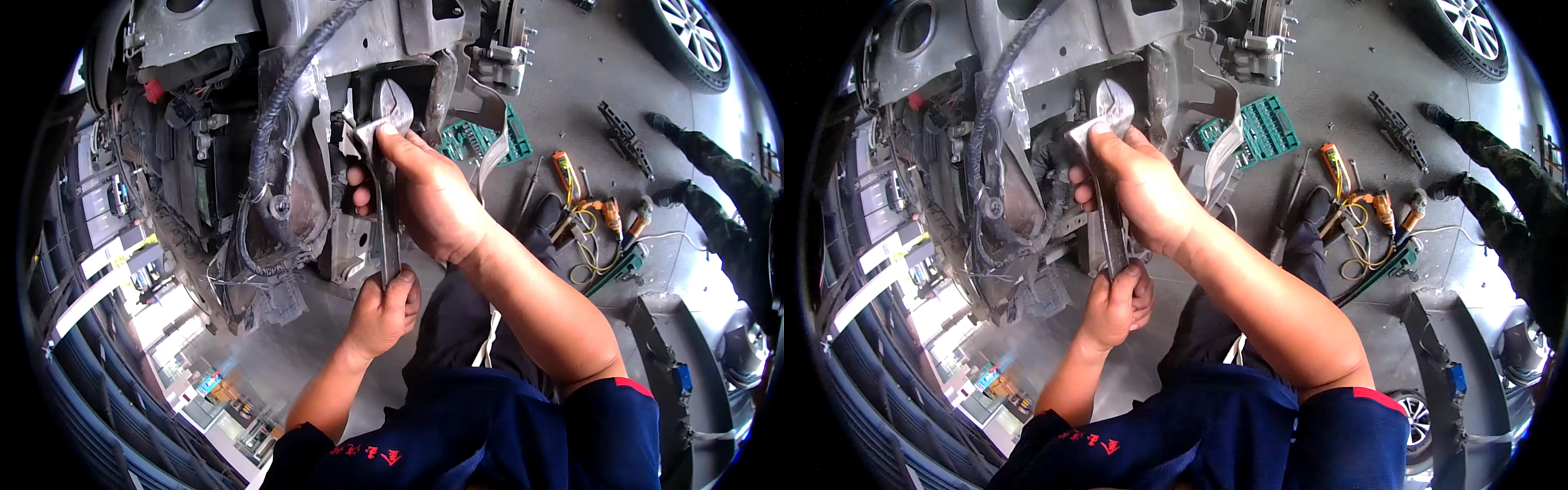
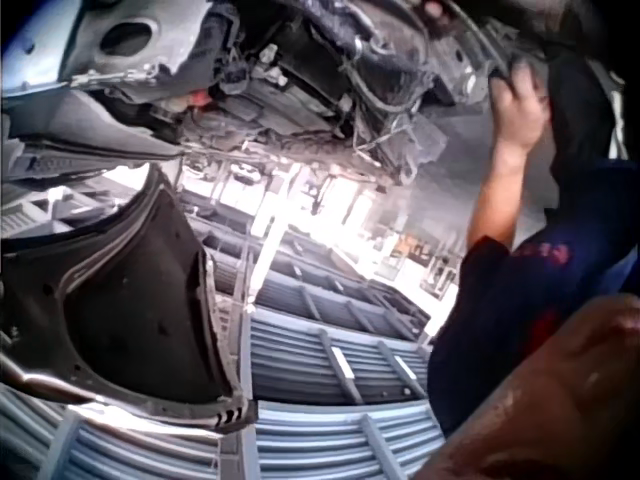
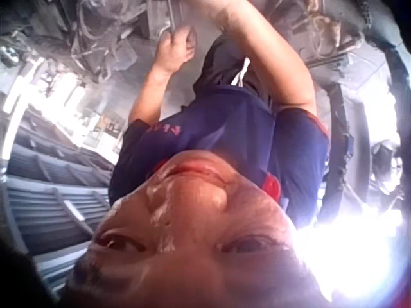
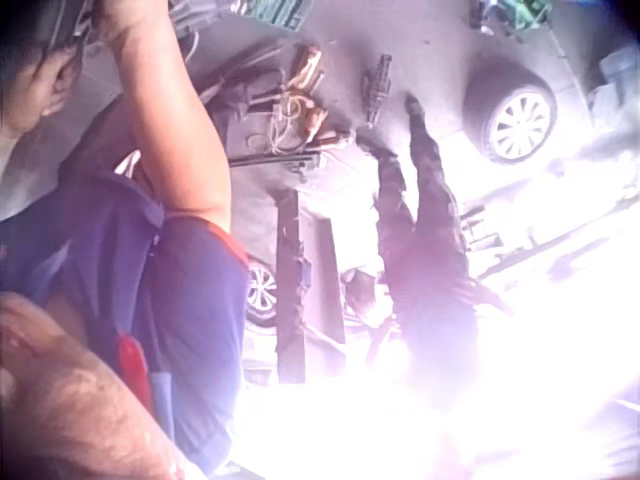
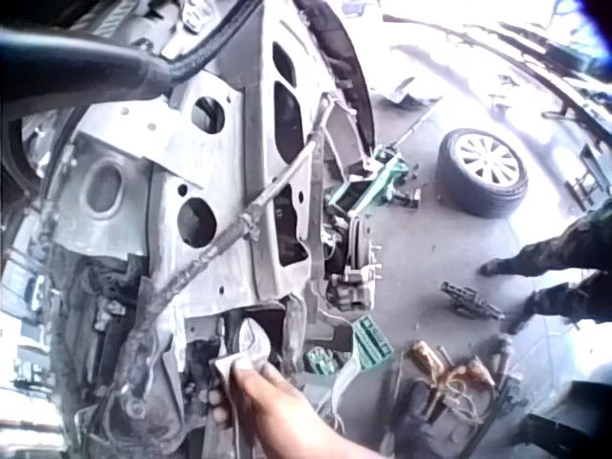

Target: The person picks up an adjustable wrench from the floor, uses it to bend and straighten the damaged metal frame of a car chassis, and then walks away while adjusting a waist pouch.

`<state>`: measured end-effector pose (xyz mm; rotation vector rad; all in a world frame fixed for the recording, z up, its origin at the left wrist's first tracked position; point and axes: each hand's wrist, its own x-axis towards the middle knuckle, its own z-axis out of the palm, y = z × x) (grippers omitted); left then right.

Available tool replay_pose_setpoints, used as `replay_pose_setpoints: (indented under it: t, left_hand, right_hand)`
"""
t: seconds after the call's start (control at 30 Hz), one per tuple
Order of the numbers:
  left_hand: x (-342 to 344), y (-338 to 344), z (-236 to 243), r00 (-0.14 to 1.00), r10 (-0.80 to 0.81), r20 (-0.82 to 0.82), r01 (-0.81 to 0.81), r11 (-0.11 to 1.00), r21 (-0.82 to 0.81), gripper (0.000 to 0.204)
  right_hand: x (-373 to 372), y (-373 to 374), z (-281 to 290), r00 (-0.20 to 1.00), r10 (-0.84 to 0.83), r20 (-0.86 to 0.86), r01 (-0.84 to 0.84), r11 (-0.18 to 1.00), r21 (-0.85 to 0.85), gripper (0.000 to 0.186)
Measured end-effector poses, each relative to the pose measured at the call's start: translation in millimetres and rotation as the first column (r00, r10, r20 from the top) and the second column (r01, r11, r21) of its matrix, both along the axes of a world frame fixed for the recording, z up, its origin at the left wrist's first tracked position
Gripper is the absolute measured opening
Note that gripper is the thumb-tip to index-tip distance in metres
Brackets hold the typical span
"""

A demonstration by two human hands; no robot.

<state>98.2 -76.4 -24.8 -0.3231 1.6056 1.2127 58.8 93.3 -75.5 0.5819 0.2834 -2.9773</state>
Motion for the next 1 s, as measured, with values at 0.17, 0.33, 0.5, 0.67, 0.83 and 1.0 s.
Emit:
replay_pose_setpoints:
  t: [0.17, 0.33, 0.5, 0.67, 0.83, 1.0]
  left_hand:
    - [-9.2, 3.5, -12.1, 0.998, 0.004, 0.062, -0.007, 0.999, 0.05, 0.033]
    - [-7.7, -5.2, -25.8, 0.987, 0.047, 0.154, -0.073, 0.983, 0.167, 0.033]
    - [-1.1, -2.9, -39.1, 0.994, -0.104, -0.031, 0.109, 0.961, 0.253, 0.036]
    - [13.5, 25.6, -36.9, 0.997, -0.079, 0.0, 0.073, 0.921, 0.383, 0.042]
    - [22.9, 68.2, -24.9, 1.0, -0.021, -0.009, 0.023, 0.948, 0.317, 0.04]
    - [44.1, 111.4, -5.5, 0.99, 0.139, 0.019, -0.137, 0.933, 0.332, 0.041]
  right_hand:
    - [11.0, -25.4, -15.9, 0.999, -0.048, -0.018, 0.05, 0.988, 0.148, 0.03]
    - [27.6, -40.1, -26.5, 0.989, -0.022, -0.145, 0.055, 0.971, 0.232, 0.028]
    - [34.3, -32.8, -18.1, 0.995, 0.003, -0.096, 0.042, 0.882, 0.47, 0.026]
    - [30.3, 1.5, 7.1, 0.979, 0.177, 0.098, -0.198, 0.736, 0.647, 0.027]
    - [18.3, 39.4, 14.5, 0.962, 0.22, 0.16, -0.271, 0.726, 0.632, 0.039]
    - [-11.6, 63.6, 26.6, 0.927, 0.261, 0.269, -0.351, 0.856, 0.38, 0.046]
